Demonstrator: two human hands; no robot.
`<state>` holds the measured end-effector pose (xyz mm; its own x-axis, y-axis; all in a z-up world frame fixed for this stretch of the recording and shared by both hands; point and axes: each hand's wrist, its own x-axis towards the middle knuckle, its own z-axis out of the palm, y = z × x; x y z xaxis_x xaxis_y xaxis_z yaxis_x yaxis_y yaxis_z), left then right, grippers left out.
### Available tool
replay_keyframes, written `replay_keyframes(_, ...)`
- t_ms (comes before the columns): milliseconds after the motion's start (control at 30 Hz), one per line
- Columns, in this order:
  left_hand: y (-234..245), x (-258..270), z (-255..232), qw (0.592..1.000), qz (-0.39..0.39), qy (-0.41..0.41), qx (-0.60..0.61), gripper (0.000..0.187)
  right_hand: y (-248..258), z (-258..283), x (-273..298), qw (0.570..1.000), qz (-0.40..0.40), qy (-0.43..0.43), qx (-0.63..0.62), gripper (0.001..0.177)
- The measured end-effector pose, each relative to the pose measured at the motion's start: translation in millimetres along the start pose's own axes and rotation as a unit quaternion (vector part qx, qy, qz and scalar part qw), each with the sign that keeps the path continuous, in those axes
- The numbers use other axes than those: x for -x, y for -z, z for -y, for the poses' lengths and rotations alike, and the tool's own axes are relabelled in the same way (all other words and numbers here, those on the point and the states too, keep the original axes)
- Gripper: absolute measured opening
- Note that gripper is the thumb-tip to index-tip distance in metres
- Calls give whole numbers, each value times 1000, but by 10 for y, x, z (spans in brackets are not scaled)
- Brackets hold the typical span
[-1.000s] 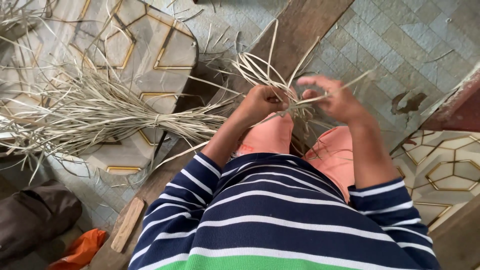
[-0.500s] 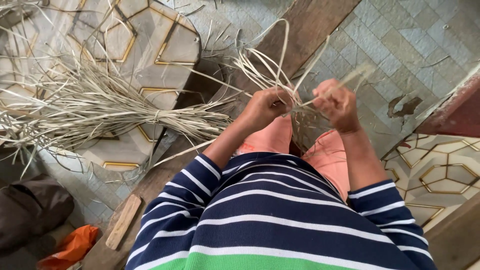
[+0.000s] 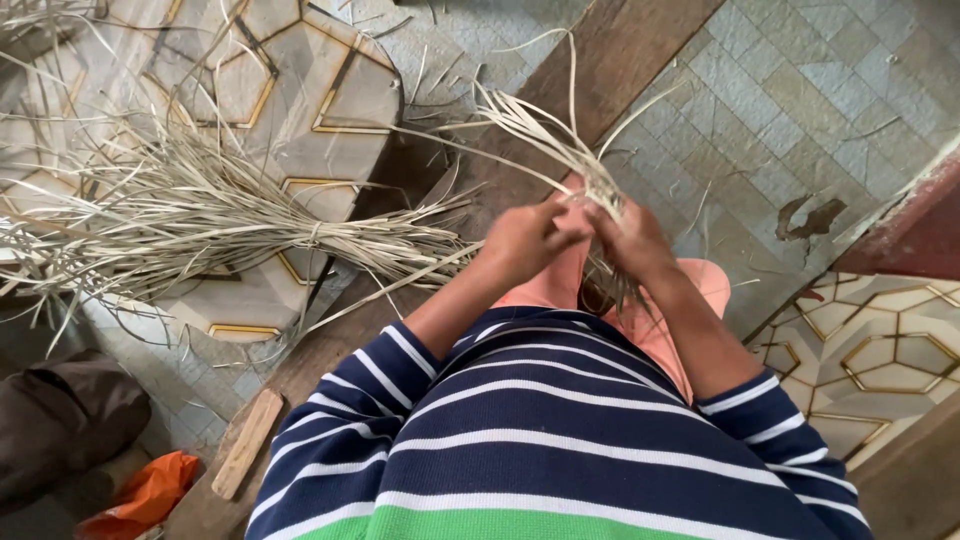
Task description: Weaving and braiding long, thin dried plant fibers to create a craft object
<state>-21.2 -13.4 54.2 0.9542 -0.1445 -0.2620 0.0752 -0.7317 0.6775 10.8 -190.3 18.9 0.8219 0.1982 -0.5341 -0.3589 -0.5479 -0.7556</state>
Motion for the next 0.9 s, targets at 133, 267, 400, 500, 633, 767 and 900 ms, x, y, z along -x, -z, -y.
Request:
replay_keyframes(133,-337,-122,1,951,41,49,302,93,-277,-256,-62,997,34,-43,-59,27)
replay_keyframes(267,-149,-344,-168,875,-108,99,462,97,-312,38,254,988,154,-32,-12,36)
replay_keyframes(400,494,-854,57,746,-176,-22,642,62,-302,-145,233,972,190,-32,133,33)
replay_keyframes(500,963,-1218,411,791,-377,-168,452,27,-270,-310,98,941,264,-124,-172,29)
replay_keyframes(633,1203,-1277,826,933,-350,11,-82,29,-257,-223,-3,924,276,-181,-193,27)
replay_keyframes(767,1040,-800,860,923,-297,-13,-244,51,-203,-159,-73,925,280,-199,-161,28)
replay_keyframes(900,361,-166,636,995,-93,21,35,8,-274,-184,-59,934,250,-172,-188,19)
